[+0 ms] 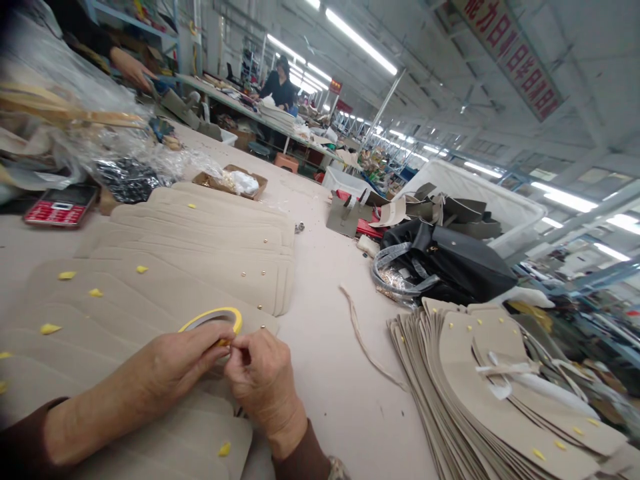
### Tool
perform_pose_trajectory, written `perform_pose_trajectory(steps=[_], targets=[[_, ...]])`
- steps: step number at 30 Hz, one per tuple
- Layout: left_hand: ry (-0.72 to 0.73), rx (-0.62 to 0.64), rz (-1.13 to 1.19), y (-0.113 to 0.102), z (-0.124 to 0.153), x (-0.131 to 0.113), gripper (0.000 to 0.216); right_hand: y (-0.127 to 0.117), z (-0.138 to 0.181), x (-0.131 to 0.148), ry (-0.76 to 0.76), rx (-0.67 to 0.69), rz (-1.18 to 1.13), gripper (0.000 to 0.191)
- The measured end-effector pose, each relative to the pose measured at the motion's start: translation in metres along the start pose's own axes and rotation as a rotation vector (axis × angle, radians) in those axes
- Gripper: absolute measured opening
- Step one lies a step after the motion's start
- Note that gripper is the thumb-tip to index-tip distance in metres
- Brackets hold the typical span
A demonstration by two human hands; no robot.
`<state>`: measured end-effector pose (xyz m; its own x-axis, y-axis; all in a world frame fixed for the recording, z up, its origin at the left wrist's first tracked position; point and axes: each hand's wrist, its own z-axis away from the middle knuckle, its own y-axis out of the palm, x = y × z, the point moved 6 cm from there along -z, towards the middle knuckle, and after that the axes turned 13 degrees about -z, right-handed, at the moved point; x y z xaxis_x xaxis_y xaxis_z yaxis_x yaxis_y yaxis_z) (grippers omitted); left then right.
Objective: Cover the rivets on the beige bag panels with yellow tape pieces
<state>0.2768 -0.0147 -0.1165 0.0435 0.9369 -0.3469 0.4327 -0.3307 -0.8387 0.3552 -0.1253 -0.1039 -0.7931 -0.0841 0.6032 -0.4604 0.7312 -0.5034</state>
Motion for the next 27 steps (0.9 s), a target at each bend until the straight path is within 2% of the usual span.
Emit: perform_pose_trajectory(steps=[3, 5, 7, 11, 14, 17, 20, 24, 27], targets=[[-0.001, 0.027, -0.017, 0.0, -0.004, 0.0, 0.022, -0.001, 0.0, -0.001, 0.044, -0.037, -0.024, 0.02], [0.012, 0.029, -0.066, 0.0, -0.008, 0.0, 0.025, -0.001, -0.001, -0.005, 0.126, -0.06, -0.067, 0.019], [0.04, -0.001, -0.132, -0.002, -0.011, -0.003, 0.027, -0.001, 0.0, -0.015, 0.305, -0.094, -0.188, 0.015], [0.111, -0.103, -0.208, -0.008, -0.014, -0.013, 0.026, 0.0, 0.007, -0.05, 0.773, -0.193, -0.53, 0.016], [0.103, -0.097, -0.32, -0.003, -0.013, -0.013, 0.02, -0.005, 0.01, -0.075, 0.945, -0.19, -0.595, 0.025], [0.1, 0.08, -0.453, 0.013, -0.012, -0.008, 0.019, -0.007, 0.01, -0.089, 0.979, -0.117, -0.596, 0.032], [0.099, 0.263, -0.484, 0.028, -0.011, -0.004, 0.018, -0.006, 0.008, -0.092, 0.965, -0.056, -0.542, 0.033], [0.079, 0.306, -0.466, 0.03, -0.012, -0.003, 0.017, -0.001, 0.008, -0.091, 0.966, -0.02, -0.404, 0.028], [0.069, 0.319, -0.461, 0.03, -0.012, -0.003, 0.017, 0.001, 0.004, -0.088, 0.88, 0.023, -0.234, 0.024]])
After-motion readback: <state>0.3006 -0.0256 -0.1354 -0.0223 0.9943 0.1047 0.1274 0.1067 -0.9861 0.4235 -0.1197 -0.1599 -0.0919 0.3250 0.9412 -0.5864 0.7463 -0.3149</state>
